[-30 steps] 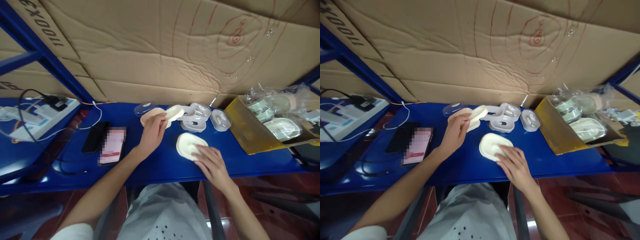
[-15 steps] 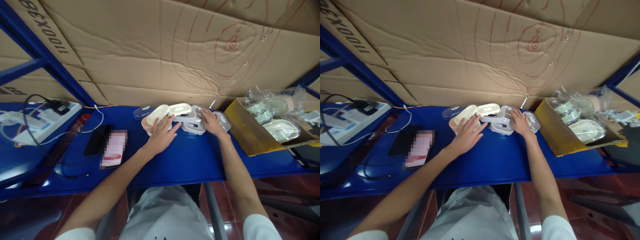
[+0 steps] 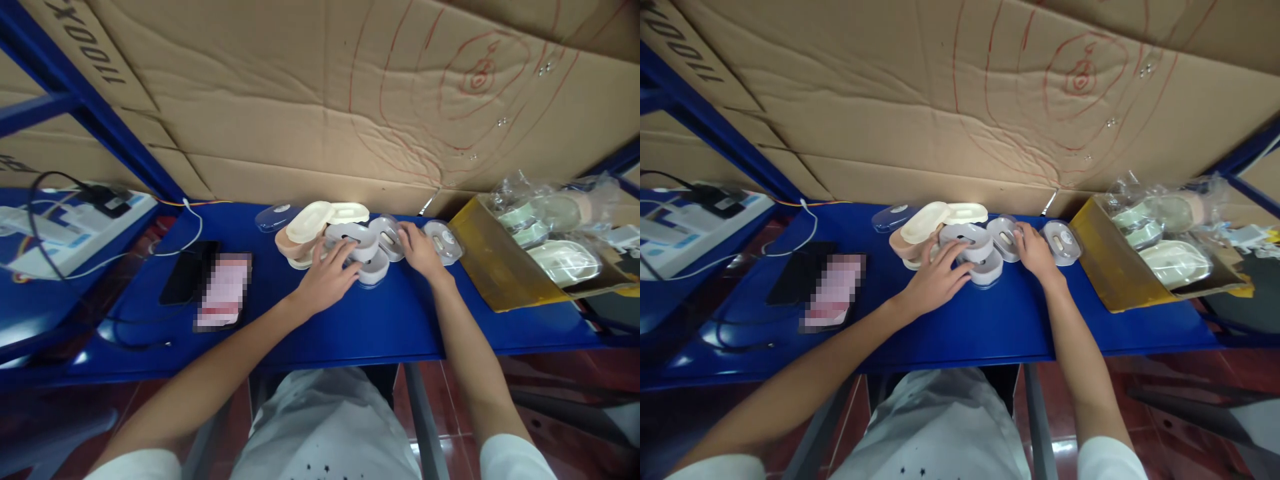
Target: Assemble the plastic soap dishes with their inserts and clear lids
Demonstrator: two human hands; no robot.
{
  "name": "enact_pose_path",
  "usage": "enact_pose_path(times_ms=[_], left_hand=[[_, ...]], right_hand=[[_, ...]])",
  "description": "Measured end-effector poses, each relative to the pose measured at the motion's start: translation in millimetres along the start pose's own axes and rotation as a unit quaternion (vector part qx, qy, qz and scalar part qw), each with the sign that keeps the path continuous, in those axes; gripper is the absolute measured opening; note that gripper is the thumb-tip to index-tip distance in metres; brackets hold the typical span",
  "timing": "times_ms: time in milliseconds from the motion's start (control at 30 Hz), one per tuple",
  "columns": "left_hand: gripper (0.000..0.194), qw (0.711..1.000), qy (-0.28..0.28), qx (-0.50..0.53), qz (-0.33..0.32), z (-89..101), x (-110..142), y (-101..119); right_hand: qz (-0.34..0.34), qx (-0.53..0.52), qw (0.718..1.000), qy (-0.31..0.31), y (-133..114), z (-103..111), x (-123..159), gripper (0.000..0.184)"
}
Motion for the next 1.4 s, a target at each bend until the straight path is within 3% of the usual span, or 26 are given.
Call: enact_pose_path(times_ms=[133, 333, 467, 633, 767, 867, 967, 1067, 1167, 1267, 1400], left_hand=[[0.021, 0.999, 0.032, 0.024, 0.033, 6.7, 1.1, -17.1], [0.026, 0.992, 0.076, 0.069, 0.07, 6.5, 1.5, -22.8], [0.02, 0.993, 0.058, 0.037, 0.092, 0.6, 1.5, -23.6], [0.027, 0.996, 0.022, 0.03, 0.077, -7.3, 2.5, -18.7], [0.032, 0.998, 0.025, 0.029, 0.039, -4.2, 3.4, -7.4], [0.041, 0.999, -0.009, 0.031, -0.018, -5.3, 4.4, 5.6], [0.053, 0.997, -0.04, 0.024, -0.055, -8.5, 6.2, 13.4], [0.057, 0.998, -0.043, 0.015, -0.049, -9.7, 7.0, 12.1], [0.056, 0.998, -0.041, 0.017, -0.048, -9.5, 7.3, 9.9], [0.056, 0.998, -0.043, 0.021, -0.048, -9.6, 7.3, 8.9], [0.053, 0.998, -0.05, 0.023, -0.044, -10.8, 7.1, 8.2]], right_hand=[[-0.011, 0.042, 0.999, 0.019, -1.0, 0.9, -0.5, 0.049], [0.069, 0.105, 0.99, -0.06, -35.7, -9.6, 6.3, 0.04], [0.063, 0.106, 0.99, -0.073, -46.7, -18.9, 10.9, 0.039], [0.029, 0.095, 0.994, -0.034, -43.5, -13.3, 8.7, 0.04], [-0.009, 0.078, 0.997, 0.028, -33.6, -6.6, 4.5, 0.046], [-0.028, 0.066, 0.995, 0.064, -26.4, -6.3, -0.5, 0.052], [0.008, 0.052, 0.998, 0.045, -22.9, -7.1, -7.6, 0.052], [0.044, 0.051, 0.998, 0.019, -9.8, 4.3, -9.0, 0.051], [-0.064, 0.107, 0.991, 0.038, 29.6, 30.8, 0.6, 0.054], [-0.191, 0.137, 0.972, 0.017, 68.3, 50.8, 16.3, 0.065], [-0.18, 0.096, 0.979, 0.002, 77.1, 62.8, 19.0, 0.061]])
Point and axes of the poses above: each hand's wrist, its own x-axis away from the middle knuckle, its own z-axis out of the back of the hand, y = z × x, the point moved 6 cm from there along -x, towards the middle knuckle, and after that the axes turned 4 degrees about -x, right-handed, at the moved point
